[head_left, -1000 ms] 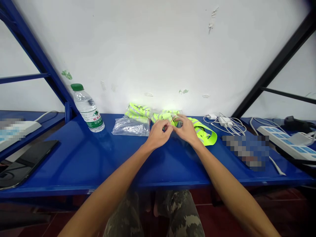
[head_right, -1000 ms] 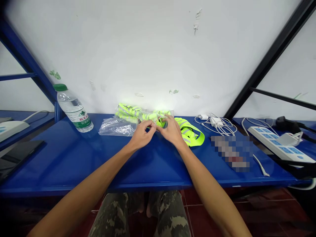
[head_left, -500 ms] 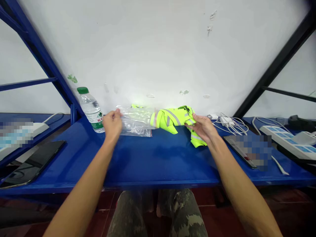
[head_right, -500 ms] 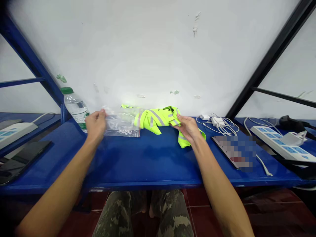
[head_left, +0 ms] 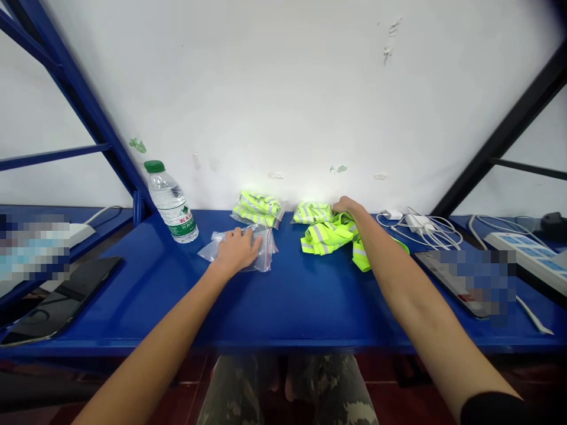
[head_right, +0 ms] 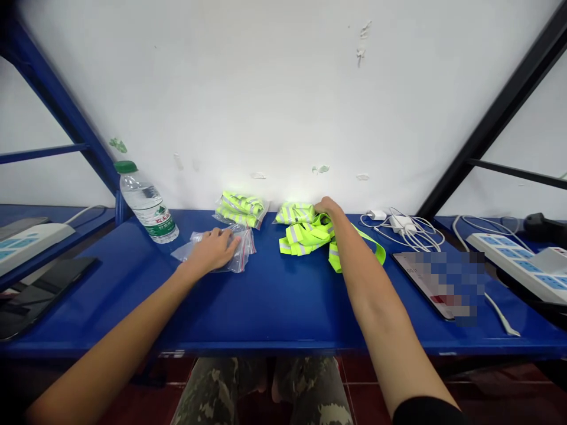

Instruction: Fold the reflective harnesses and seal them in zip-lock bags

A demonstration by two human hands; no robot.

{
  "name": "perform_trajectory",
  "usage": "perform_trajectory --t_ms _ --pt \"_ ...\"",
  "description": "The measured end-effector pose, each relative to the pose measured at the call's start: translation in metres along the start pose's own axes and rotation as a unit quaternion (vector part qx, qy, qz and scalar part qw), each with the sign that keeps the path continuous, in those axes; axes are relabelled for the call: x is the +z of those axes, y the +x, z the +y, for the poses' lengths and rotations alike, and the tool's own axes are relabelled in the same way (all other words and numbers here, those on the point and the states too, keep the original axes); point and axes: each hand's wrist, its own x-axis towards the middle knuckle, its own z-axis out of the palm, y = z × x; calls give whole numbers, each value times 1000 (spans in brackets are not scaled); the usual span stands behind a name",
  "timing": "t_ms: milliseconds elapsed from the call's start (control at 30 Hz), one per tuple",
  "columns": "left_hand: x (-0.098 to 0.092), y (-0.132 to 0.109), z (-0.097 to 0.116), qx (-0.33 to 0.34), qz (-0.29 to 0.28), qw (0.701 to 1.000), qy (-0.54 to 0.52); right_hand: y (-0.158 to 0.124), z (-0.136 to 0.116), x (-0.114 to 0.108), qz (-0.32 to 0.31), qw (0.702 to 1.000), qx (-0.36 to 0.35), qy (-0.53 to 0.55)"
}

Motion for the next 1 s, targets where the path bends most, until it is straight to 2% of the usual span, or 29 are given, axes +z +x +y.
perform_trajectory --t_ms 100,133,167,200,267,300,333,400,500,567,633,700,767,867,1000 --pt "-11 -7 1 -67 -32 997 11 -2 -3 -5 26 998 25 54" --pt "-16 -8 5 -69 -9 997 15 -4 -6 -10 33 996 16 83" --pt "-21 -8 10 -54 36 998 17 -8 -11 -16 28 991 -8 128" --pt "-26 -7 19 -20 97 995 10 -12 -18 -22 9 982 -42 184" --pt "-30 -4 42 82 217 972 -47 -27 -32 -31 -66 945 -125 296" --pt "-31 -1 56 133 250 954 -102 -36 -38 -33 -107 926 -158 327" --pt "-30 2 71 175 259 934 -172 -46 -43 -32 -141 913 -181 336" --pt "-25 10 97 202 233 895 -322 -66 -49 -25 -182 907 -197 324" --pt "-15 21 117 149 182 846 -479 -90 -45 -6 -191 897 -182 355" --pt "-10 26 116 146 158 831 -513 -97 -39 3 -185 888 -160 389" --pt "-8 27 111 185 111 812 -543 -100 -33 7 -185 880 -137 416" --pt "-8 27 105 216 46 776 -590 -100 -29 5 -183 870 -127 440" --pt "-8 26 101 205 11 750 -629 -100 -25 0 -157 863 -131 462" --pt "-7 25 103 161 25 748 -643 -104 -21 -6 -114 864 -141 469" --pt "-6 23 111 211 31 756 -619 -114 -19 -1 -140 879 -141 434"
